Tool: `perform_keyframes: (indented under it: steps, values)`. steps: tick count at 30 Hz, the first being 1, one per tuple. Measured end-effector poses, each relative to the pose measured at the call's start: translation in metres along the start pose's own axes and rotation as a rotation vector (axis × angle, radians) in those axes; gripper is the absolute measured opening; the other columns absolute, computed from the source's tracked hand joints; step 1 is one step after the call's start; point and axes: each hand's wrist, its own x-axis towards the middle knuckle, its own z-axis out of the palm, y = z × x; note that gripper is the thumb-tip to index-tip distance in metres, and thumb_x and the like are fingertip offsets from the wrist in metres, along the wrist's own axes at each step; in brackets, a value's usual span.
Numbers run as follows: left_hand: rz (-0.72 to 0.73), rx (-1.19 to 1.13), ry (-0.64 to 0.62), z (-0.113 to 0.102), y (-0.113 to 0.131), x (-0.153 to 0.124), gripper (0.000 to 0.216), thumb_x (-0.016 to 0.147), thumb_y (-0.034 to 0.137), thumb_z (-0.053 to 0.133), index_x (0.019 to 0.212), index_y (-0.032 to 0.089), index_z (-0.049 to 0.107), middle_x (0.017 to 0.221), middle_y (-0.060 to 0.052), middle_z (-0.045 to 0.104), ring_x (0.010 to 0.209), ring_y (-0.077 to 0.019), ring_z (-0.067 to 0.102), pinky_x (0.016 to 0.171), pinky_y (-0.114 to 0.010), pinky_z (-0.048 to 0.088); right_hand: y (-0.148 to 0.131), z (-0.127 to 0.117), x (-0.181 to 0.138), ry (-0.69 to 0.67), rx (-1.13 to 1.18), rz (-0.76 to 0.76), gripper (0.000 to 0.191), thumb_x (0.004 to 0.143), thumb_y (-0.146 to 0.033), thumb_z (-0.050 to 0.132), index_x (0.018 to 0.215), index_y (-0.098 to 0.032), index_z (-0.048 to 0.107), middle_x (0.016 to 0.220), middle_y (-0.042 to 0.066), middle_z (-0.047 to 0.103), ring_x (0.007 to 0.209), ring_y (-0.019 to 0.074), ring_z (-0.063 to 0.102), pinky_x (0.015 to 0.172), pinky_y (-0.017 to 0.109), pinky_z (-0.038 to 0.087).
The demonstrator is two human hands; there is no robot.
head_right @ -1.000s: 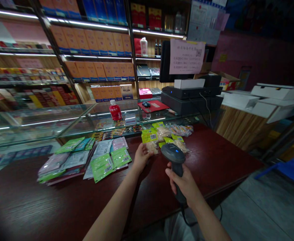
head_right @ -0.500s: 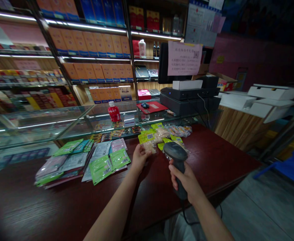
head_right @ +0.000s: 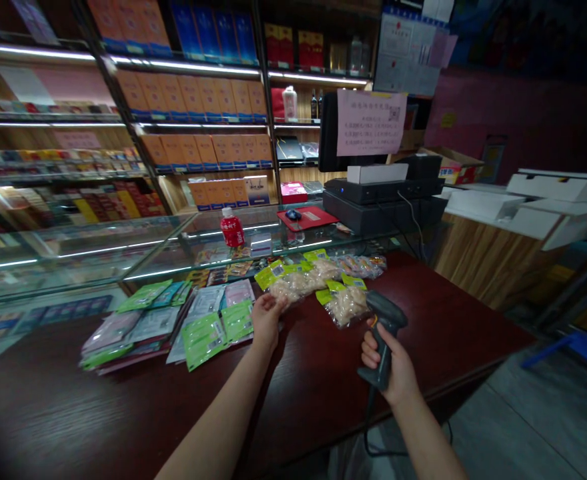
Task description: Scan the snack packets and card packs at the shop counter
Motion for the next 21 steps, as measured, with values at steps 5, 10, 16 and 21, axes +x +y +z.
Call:
perform_keyframes:
  steps: [5, 10, 16, 21]
  values:
    - [-0.057, 0.112, -0.066, 0.007, 0.007, 0.011, 0.050, 0.050, 0.036, 0.084, 0.087, 0.012, 0.061, 0.076, -0.006, 0.067, 0.068, -0.0149, 0.065, 0.065, -0.026, 0.051, 0.001, 0.000, 0.000, 0.014, -0.002, 0.015, 0.020, 0.076, -0.027, 0.073, 0.086, -0.019, 0.057, 0.056, -0.007, 0.045, 0.040, 0.0028, 0.034, 0.035, 0.012, 0.031]
    - [-0.030, 0.475, 0.020, 0.029, 0.022, 0.035, 0.043, 0.054, 0.034, 0.082, 0.086, 0.014, 0.062, 0.069, -0.003, 0.066, 0.063, -0.0163, 0.064, 0.060, -0.026, 0.050, 0.002, 0.001, -0.001, 0.027, -0.015, 0.007, 0.024, 0.074, -0.029, 0.075, 0.088, -0.020, 0.057, 0.056, -0.007, 0.044, 0.039, 0.0030, 0.034, 0.035, 0.012, 0.030]
    - [0.007, 0.831, 0.090, 0.057, 0.029, 0.054, 0.033, 0.062, 0.029, 0.078, 0.088, 0.016, 0.062, 0.078, -0.005, 0.068, 0.075, -0.0196, 0.067, 0.067, -0.027, 0.049, 0.000, 0.001, -0.001, 0.022, -0.043, 0.014, 0.029, 0.072, -0.033, 0.077, 0.090, -0.021, 0.057, 0.057, -0.008, 0.042, 0.039, 0.0031, 0.033, 0.036, 0.014, 0.028]
    - [0.137, 1.148, 0.051, 0.058, 0.033, 0.048, 0.042, 0.069, 0.036, 0.073, 0.102, 0.013, 0.061, 0.097, -0.012, 0.068, 0.094, -0.0259, 0.064, 0.083, -0.034, 0.047, 0.000, 0.001, -0.001, 0.022, -0.070, 0.010, 0.029, 0.073, -0.034, 0.076, 0.090, -0.022, 0.056, 0.056, -0.008, 0.041, 0.039, 0.0036, 0.032, 0.036, 0.015, 0.028]
